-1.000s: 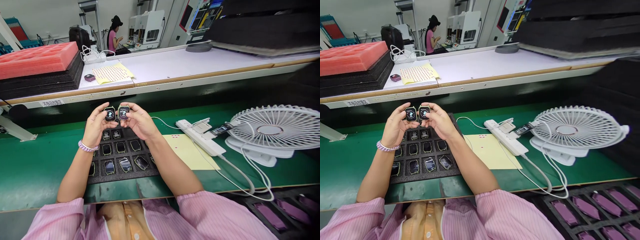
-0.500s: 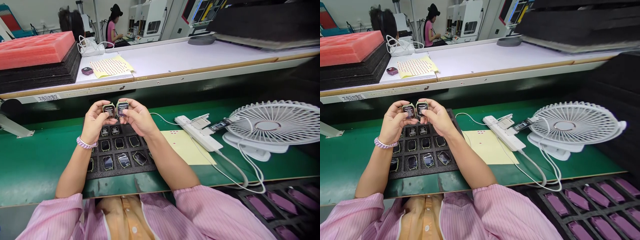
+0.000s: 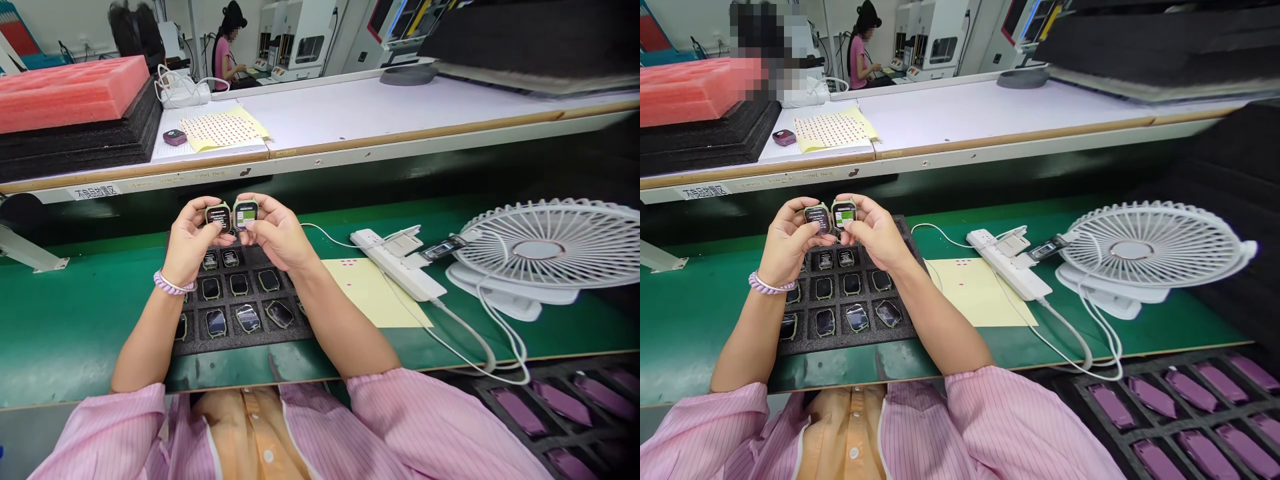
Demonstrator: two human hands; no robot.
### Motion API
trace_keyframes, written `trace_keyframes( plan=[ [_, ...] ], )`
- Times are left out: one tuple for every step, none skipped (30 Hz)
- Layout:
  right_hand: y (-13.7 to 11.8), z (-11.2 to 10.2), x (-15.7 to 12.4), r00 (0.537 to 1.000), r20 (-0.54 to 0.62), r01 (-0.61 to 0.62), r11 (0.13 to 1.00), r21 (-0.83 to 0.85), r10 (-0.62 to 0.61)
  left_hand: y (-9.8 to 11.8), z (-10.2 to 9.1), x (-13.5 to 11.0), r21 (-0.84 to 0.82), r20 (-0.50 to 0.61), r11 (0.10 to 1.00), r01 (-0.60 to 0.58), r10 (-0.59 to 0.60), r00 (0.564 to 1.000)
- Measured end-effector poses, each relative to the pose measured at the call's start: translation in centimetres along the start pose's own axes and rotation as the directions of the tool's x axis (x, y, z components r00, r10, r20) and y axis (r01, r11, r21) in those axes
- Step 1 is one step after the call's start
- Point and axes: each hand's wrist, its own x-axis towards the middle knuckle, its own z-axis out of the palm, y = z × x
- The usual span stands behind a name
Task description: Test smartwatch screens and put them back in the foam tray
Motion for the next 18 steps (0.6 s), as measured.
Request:
trace_keyframes(
  plan=[
    [0.0,0.04,-0.01,1.0,0.001,0.002,1.0,-0.004,-0.002,-0.03,0.0,0.01,0.002,-0.003,1.0,-0.002,0.002,1.0],
    [-0.02,0.08,-0.03,1.0,0.002,0.005,1.0,-0.009,-0.005,-0.05,0.0,0.02,0.005,-0.004,1.0,-0.004,0.004,1.0],
    [-0.03,0.11,-0.04,1.0,0.003,0.007,1.0,-0.012,-0.007,-0.06,0.01,0.02,0.008,-0.004,1.0,-0.006,0.006,1.0],
    [-0.06,0.12,-0.06,1.0,0.004,0.01,1.0,-0.013,-0.01,-0.06,0.01,0.01,0.008,-0.002,1.0,-0.007,0.007,1.0],
    [-0.1,0.13,-0.07,1.0,0.005,0.012,1.0,-0.011,-0.012,-0.04,0.01,0.0,0.005,0.0,1.0,-0.008,0.008,1.0],
    [-0.14,0.13,-0.08,1.0,0.009,0.012,1.0,-0.008,-0.012,-0.02,0.0,-0.02,-0.001,0.002,1.0,-0.009,0.009,1.0],
    [-0.19,0.11,-0.09,1.0,0.014,0.012,1.0,-0.004,-0.012,0.0,-0.01,-0.03,-0.007,0.004,1.0,-0.009,0.009,1.0],
    [-0.24,0.09,-0.1,1.0,0.02,0.011,1.0,-0.002,-0.011,0.02,-0.03,-0.05,-0.012,0.007,1.0,-0.009,0.009,1.0],
    [-0.3,0.06,-0.11,1.0,0.028,0.01,1.0,-0.002,-0.01,0.04,-0.05,-0.07,-0.015,0.008,1.0,-0.008,0.008,1.0],
    [-0.34,0.03,-0.12,0.999,0.036,0.009,1.0,-0.003,-0.009,0.06,-0.07,-0.08,-0.016,0.011,1.0,-0.007,0.007,1.0],
    [-0.38,0.01,-0.13,0.999,0.041,0.009,1.0,-0.006,-0.009,0.06,-0.1,-0.09,-0.016,0.013,1.0,-0.007,0.007,1.0],
    [-0.4,-0.01,-0.14,0.999,0.044,0.01,1.0,-0.009,-0.009,0.06,-0.12,-0.08,-0.014,0.016,1.0,-0.007,0.007,1.0],
    [-0.4,-0.01,-0.14,0.999,0.044,0.012,1.0,-0.013,-0.011,0.05,-0.14,-0.07,-0.012,0.02,1.0,-0.008,0.008,1.0],
    [-0.38,-0.01,-0.13,0.999,0.043,0.015,1.0,-0.017,-0.014,0.03,-0.15,-0.06,-0.01,0.025,1.0,-0.01,0.01,1.0],
    [-0.33,0.01,-0.12,0.999,0.039,0.019,1.0,-0.02,-0.018,0.0,-0.15,-0.03,-0.01,0.03,1.0,-0.01,0.01,0.999],
    [-0.26,0.03,-0.09,0.999,0.032,0.023,1.0,-0.021,-0.022,-0.03,-0.14,-0.01,-0.012,0.033,1.0,-0.008,0.008,0.999],
    [-0.17,0.06,-0.04,1.0,0.02,0.023,1.0,-0.016,-0.023,-0.06,-0.12,0.02,-0.018,0.033,1.0,-0.004,0.005,0.999],
    [-0.07,0.09,0.02,1.0,0.002,0.02,1.0,-0.003,-0.02,-0.09,-0.09,0.03,-0.027,0.029,1.0,0.002,-0.001,1.0]
  ],
)
